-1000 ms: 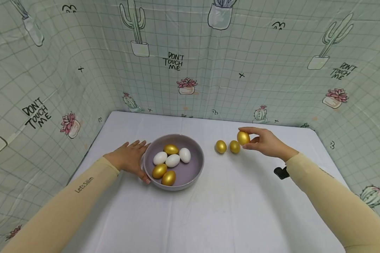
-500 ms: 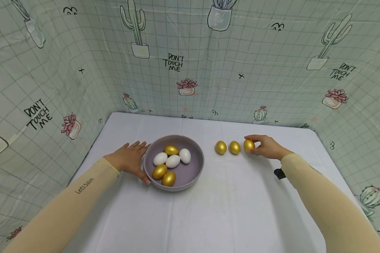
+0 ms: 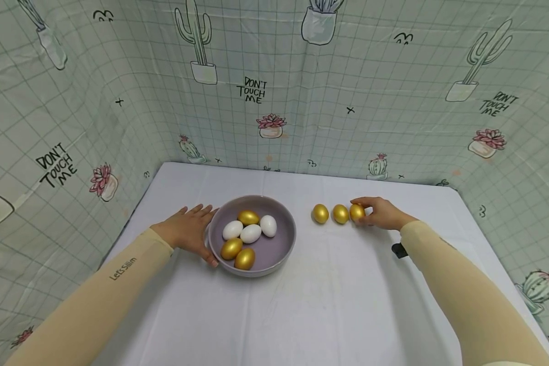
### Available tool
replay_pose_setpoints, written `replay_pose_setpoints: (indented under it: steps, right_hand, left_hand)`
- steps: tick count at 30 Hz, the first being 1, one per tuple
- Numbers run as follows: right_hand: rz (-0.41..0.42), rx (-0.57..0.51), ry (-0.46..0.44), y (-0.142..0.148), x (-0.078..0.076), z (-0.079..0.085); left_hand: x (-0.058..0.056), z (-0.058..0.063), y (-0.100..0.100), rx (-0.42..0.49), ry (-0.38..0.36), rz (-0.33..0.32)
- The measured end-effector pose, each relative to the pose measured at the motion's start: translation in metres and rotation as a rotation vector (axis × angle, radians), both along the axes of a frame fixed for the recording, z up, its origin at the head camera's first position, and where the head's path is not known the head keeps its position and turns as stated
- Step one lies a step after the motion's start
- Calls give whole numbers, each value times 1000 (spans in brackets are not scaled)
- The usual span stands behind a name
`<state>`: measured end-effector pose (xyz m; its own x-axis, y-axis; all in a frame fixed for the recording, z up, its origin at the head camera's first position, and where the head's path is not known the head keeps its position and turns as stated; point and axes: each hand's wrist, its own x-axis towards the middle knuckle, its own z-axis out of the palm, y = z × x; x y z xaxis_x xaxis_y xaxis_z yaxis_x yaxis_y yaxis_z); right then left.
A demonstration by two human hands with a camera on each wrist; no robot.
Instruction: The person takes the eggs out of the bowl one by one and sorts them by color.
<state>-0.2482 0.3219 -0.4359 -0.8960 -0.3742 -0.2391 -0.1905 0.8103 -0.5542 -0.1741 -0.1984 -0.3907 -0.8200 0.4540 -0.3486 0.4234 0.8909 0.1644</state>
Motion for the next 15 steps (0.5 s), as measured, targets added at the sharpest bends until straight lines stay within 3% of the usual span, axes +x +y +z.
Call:
replay_pose_setpoints:
  steps: [15]
  right_hand:
    - [-22, 47, -31, -2, 1, -1]
  left_hand:
    - [1, 2, 0, -3, 3, 3]
